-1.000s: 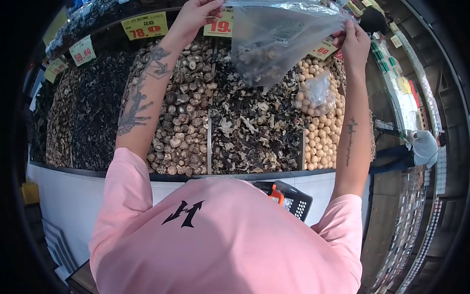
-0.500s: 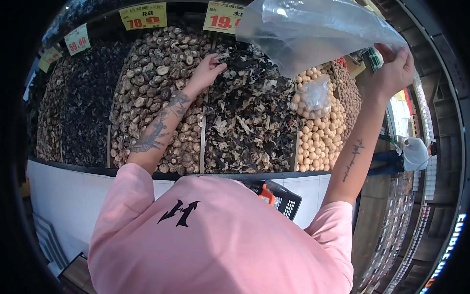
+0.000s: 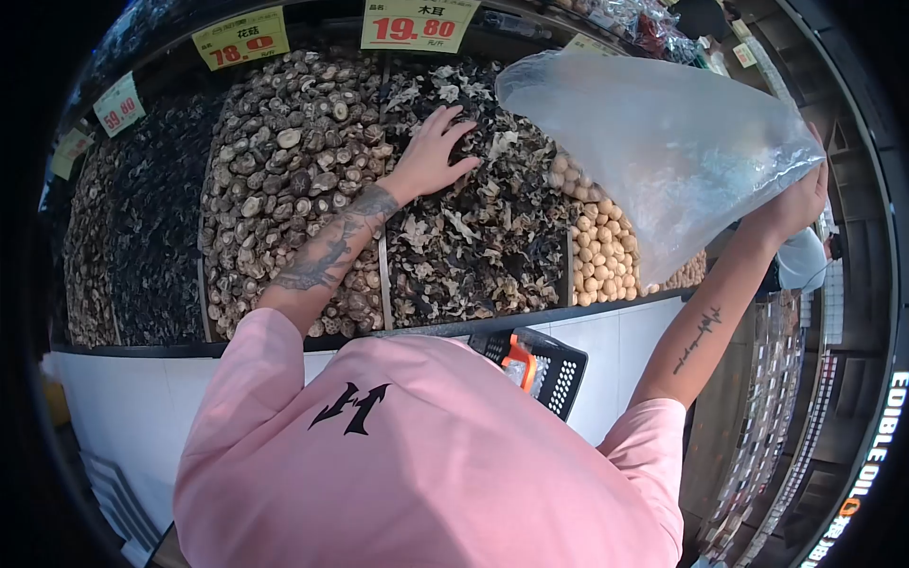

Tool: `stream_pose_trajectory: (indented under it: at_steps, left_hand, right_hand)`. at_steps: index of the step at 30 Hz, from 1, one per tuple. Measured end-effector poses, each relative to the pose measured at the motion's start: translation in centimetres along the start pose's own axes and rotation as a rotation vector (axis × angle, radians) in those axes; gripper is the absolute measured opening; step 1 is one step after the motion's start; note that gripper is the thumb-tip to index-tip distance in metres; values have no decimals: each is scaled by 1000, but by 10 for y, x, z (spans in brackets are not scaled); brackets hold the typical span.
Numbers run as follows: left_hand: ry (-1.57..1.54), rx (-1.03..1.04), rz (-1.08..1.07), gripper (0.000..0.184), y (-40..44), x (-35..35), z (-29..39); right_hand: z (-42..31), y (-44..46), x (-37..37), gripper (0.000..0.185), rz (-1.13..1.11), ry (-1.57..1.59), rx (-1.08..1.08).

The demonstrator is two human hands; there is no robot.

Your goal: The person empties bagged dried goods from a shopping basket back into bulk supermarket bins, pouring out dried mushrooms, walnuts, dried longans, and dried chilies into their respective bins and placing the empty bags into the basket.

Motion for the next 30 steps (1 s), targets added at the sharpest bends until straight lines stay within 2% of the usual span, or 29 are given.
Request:
stream_pose_trajectory:
  at_steps: [1, 2, 4, 5, 8, 9, 11, 12, 14, 15, 17, 20, 21, 22, 24, 25, 26, 27, 28, 29, 30]
  left_hand:
    - [-10, 46, 69, 46, -4, -1, 7]
    - [-14, 52, 56, 46, -11, 0, 12]
    - [-93, -2, 17, 32, -27, -8, 26]
    - [-82, 71, 65, 23, -39, -8, 31]
    - [-98, 42, 22, 21, -68, -3, 36]
    - [-104, 6, 33, 21, -71, -4, 36]
    - [-154, -42, 52, 27, -72, -5, 33]
    - [-169, -53, 54, 29, -69, -10, 36]
    - [-241, -70, 36, 32, -65, -16, 47]
    - [-309, -100, 25, 35, -61, -21, 56]
    - [-362, -26, -40, 67, -54, -28, 82]
    - [-468, 79, -211, 105, -55, -15, 132]
    - [-545, 83, -310, 113, -58, -5, 146]
    - [-648, 52, -383, 112, -64, 7, 155]
    - [-946, -221, -647, 105, -75, 27, 166]
    - [-1138, -338, -714, 88, -81, 39, 165]
    - [-1294, -347, -693, 56, -87, 49, 162]
    - [-1315, -338, -754, 39, -95, 58, 157]
    - [-1337, -329, -815, 24, -96, 58, 159]
    - [-1386, -409, -792, 11, -100, 57, 162]
    - [-1401, -435, -856, 10, -104, 63, 161]
  right_hand:
    - [-1, -3, -6, 27, 9, -10, 4]
    - [-3, -8, -12, 28, 11, -42, 17]
    - [-1, -14, -26, 29, 29, -81, 39]
    - [2, -14, -35, 30, 21, -125, 33]
    - [14, -21, -64, 31, 17, -186, 44]
    - [18, -21, -72, 31, 3, -302, -18]
    - [22, -24, -90, 34, -62, -989, -449]
    - [24, -34, -95, 34, -47, -999, -445]
    - [45, -47, -124, 34, 143, 28, 64]
    - [21, -72, -98, 33, 177, 172, 174]
    - [29, -105, -105, 32, 52, -57, 289]
    - [-9, -182, -42, 23, -72, 195, 391]
    - [-18, -205, -28, 22, -129, 257, 445]
    - [-22, -227, -19, 23, -147, 306, 482]
    - [-25, -267, -11, 27, -171, 234, 550]
    - [-27, -283, -6, 29, -202, 134, 570]
    - [-26, -299, -6, 29, -255, 108, 571]
    - [-32, -312, -7, 26, -281, 15, 560]
    - [-31, -327, -13, 25, -315, -41, 555]
    - [-27, -342, -21, 21, -310, -126, 552]
    - [-25, -355, -30, 18, -304, -213, 556]
Point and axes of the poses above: each hand's wrist, its own y-axis towards the middle knuckle, its own x-axis out of the palm, z = x × y, the point moved 5 cm from there along y, towards the middle knuckle, and after that the axes turned 12 degrees about -y, right-handed, at the moved point
